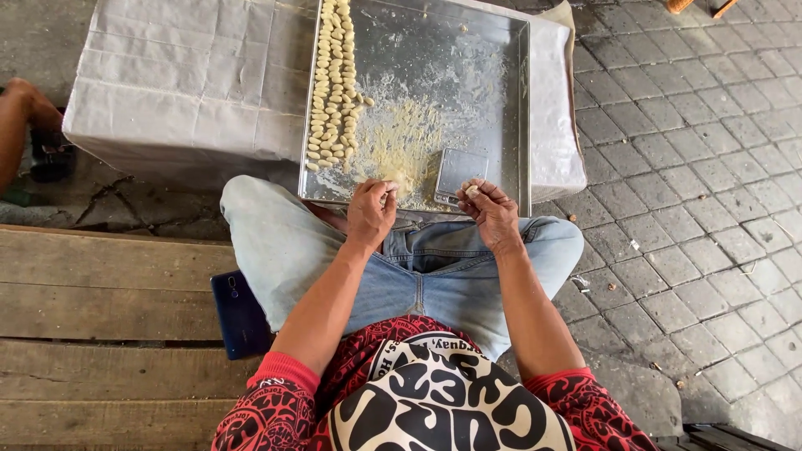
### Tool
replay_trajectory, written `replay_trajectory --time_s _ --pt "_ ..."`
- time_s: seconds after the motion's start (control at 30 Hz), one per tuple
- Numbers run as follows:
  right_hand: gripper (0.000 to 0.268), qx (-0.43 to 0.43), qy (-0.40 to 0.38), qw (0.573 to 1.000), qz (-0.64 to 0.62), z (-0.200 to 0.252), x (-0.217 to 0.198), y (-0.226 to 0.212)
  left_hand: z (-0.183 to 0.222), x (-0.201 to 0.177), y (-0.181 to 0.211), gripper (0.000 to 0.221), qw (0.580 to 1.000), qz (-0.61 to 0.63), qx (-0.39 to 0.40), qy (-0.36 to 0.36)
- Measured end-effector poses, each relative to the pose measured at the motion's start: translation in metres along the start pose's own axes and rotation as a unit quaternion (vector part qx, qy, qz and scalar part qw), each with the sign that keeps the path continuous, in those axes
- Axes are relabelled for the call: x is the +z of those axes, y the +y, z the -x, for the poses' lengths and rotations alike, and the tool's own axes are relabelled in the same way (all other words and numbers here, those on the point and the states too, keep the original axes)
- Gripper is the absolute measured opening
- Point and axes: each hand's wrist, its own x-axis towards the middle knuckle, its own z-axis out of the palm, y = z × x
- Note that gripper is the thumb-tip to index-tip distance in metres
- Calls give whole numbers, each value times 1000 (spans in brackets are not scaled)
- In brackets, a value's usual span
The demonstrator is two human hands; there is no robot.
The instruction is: The person is shaping small pieces of dough into balls and weighing each one on a digital scale before placing it in a tray.
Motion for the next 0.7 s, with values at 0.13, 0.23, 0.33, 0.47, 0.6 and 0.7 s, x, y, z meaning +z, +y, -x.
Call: replay_trajectory --time_s 0.13,0.23,0.33,0.47,0.6,0.7 --pt "20 -6 8 1000 26 -8 -12 23 4 6 2 13 999 -26 25 -39" --pt "22 -9 3 997 75 8 9 36 9 9 10 20 994 26 41 -100" --pt "22 17 -6 997 81 23 33 45 7 12 18 38 987 24 66 -148" --pt "20 28 16 997 65 28 38 43 12 14 21 43 987 9 84 -137" --pt "24 17 10 996 87 28 42 43 11 8 39 38 981 25 74 -175" --pt "25 24 2 996 86 18 29 56 14 12 35 31 984 24 92 -152"
